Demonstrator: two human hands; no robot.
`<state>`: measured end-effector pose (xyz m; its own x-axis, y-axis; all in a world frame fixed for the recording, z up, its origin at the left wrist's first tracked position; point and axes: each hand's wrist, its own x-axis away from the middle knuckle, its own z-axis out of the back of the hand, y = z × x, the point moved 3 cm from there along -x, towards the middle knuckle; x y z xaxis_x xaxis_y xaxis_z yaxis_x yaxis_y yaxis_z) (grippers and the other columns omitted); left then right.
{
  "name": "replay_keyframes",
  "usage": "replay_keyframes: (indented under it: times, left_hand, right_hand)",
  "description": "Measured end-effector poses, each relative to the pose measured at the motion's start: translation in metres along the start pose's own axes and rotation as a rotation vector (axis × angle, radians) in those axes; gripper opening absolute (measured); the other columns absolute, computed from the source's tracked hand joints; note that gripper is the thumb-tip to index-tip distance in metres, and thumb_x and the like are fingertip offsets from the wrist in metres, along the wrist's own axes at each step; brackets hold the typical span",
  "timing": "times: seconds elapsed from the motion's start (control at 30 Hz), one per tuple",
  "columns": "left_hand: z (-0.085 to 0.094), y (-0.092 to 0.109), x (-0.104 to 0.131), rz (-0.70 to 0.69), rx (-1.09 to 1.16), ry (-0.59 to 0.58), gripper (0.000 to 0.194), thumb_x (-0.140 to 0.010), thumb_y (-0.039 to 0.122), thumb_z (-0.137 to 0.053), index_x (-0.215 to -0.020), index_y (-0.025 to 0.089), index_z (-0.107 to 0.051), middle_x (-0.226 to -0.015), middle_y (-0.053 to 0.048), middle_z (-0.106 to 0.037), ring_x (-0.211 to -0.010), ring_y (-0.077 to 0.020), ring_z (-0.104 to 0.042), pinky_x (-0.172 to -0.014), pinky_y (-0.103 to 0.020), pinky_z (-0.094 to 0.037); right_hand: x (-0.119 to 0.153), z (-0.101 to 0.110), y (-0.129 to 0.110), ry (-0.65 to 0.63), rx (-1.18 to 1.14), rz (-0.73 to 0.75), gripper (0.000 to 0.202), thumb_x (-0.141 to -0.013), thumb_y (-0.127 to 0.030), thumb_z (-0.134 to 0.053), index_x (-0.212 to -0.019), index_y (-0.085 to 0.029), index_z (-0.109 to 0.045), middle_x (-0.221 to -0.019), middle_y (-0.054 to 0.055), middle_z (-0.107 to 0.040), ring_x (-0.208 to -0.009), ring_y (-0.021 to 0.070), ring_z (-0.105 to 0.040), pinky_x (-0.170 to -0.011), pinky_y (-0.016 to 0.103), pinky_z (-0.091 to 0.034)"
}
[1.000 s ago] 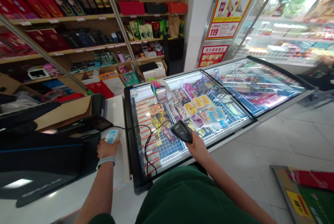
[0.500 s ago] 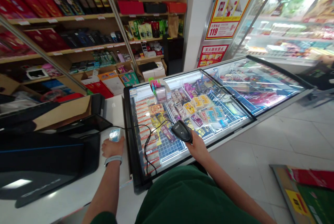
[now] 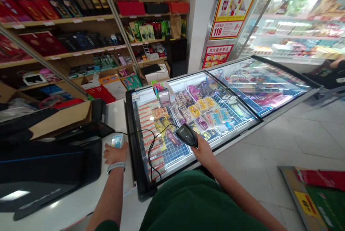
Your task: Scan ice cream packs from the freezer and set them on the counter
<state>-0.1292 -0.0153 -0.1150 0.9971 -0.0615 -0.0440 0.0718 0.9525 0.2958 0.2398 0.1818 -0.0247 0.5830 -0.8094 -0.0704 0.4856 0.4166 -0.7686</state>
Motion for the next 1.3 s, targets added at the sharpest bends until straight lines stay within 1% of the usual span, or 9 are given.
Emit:
replay_keyframes:
  times: [0.17, 0.37, 0.5, 0.6, 0.7, 0.8, 0.93, 1.07, 1.3]
  left_hand:
    - [0.013, 0.013, 0.010, -0.141, 0.015, 0.164, 0.088, -0.074, 0.061, -0.052, -0.140, 0.013, -0.020, -0.135, -0.023, -0.041, -0.122, -0.0413, -0.040, -0.092, -0.057, -0.038]
    - [0.029, 0.046, 0.021, -0.356, 0.067, 0.221, 0.072, -0.082, 0.048, -0.048, -0.140, 0.012, -0.026, -0.139, -0.022, -0.036, -0.128, -0.0372, -0.033, -0.101, -0.055, -0.032]
    - [0.030, 0.075, 0.033, -0.527, 0.131, 0.141, 0.065, -0.084, 0.043, -0.048, -0.138, 0.012, -0.031, -0.139, -0.021, -0.035, -0.130, -0.0353, -0.032, -0.103, -0.052, -0.031]
    - [0.024, 0.099, 0.048, -0.637, 0.163, 0.056, 0.061, -0.084, 0.040, -0.049, -0.136, 0.012, -0.036, -0.137, -0.019, -0.038, -0.129, -0.0328, -0.034, -0.106, -0.049, -0.029]
    - [0.011, 0.123, 0.068, -0.731, 0.179, -0.056, 0.059, -0.083, 0.038, -0.051, -0.135, 0.013, -0.038, -0.138, -0.018, -0.038, -0.131, -0.0322, -0.033, -0.107, -0.048, -0.030]
    - [-0.006, 0.147, 0.093, -0.859, 0.215, -0.159, 0.062, -0.083, 0.035, -0.053, -0.139, 0.017, -0.034, -0.143, -0.016, -0.035, -0.135, -0.0313, -0.029, -0.110, -0.048, -0.026]
    - [-0.023, 0.177, 0.127, -1.062, 0.278, -0.256, 0.061, -0.084, 0.033, -0.053, -0.139, 0.012, -0.036, -0.145, -0.020, -0.034, -0.138, -0.0324, -0.026, -0.113, -0.050, -0.022]
    - [-0.032, 0.204, 0.158, -1.225, 0.268, -0.347, 0.058, -0.087, 0.025, -0.047, -0.141, 0.009, -0.034, -0.148, -0.021, -0.032, -0.141, -0.0330, -0.020, -0.113, -0.052, -0.022]
    - [-0.038, 0.238, 0.198, -1.471, 0.275, -0.461, 0.055, -0.090, 0.031, -0.041, -0.144, 0.022, -0.033, -0.152, -0.010, -0.030, -0.144, -0.0271, -0.016, -0.111, -0.049, -0.028]
  right_hand:
    - [0.000, 0.000, -0.001, 0.008, -0.017, 0.010, 0.037, -0.076, -0.011, -0.051, -0.113, -0.018, -0.052, -0.103, 0.008, -0.063, -0.097, 0.0218, -0.059, -0.085, 0.034, -0.046]
    - [0.000, 0.001, 0.001, 0.010, -0.013, 0.000, 0.035, -0.076, -0.011, -0.052, -0.110, -0.017, -0.052, -0.102, 0.008, -0.062, -0.096, 0.0223, -0.059, -0.085, 0.034, -0.046]
    - [0.000, 0.002, 0.000, 0.018, -0.012, -0.002, 0.032, -0.076, -0.010, -0.051, -0.107, -0.017, -0.052, -0.101, 0.008, -0.062, -0.095, 0.0222, -0.059, -0.085, 0.034, -0.046]
    - [0.000, 0.002, 0.000, 0.029, -0.023, 0.010, 0.035, -0.075, -0.009, -0.051, -0.108, -0.018, -0.052, -0.102, 0.007, -0.062, -0.095, 0.0214, -0.059, -0.085, 0.034, -0.046]
    - [0.000, 0.002, 0.001, 0.036, -0.037, 0.016, 0.035, -0.074, -0.008, -0.052, -0.107, -0.018, -0.053, -0.102, 0.007, -0.062, -0.095, 0.0212, -0.059, -0.085, 0.034, -0.047]
    - [0.001, 0.003, 0.001, 0.035, -0.040, 0.003, 0.036, -0.074, -0.008, -0.051, -0.108, -0.019, -0.053, -0.103, 0.007, -0.062, -0.096, 0.0214, -0.059, -0.086, 0.035, -0.047]
    - [0.002, 0.006, 0.000, 0.034, -0.039, -0.029, 0.035, -0.073, -0.008, -0.051, -0.106, -0.019, -0.053, -0.102, 0.007, -0.063, -0.096, 0.0221, -0.059, -0.085, 0.035, -0.047]
    - [0.002, 0.007, 0.000, 0.051, -0.056, -0.043, 0.035, -0.072, -0.008, -0.051, -0.105, -0.020, -0.053, -0.100, 0.006, -0.063, -0.097, 0.0218, -0.059, -0.087, 0.036, -0.047]
    - [0.003, 0.010, 0.001, 0.073, -0.049, -0.034, 0.033, -0.073, -0.009, -0.051, -0.105, -0.019, -0.051, -0.102, 0.008, -0.063, -0.096, 0.0222, -0.059, -0.086, 0.037, -0.047]
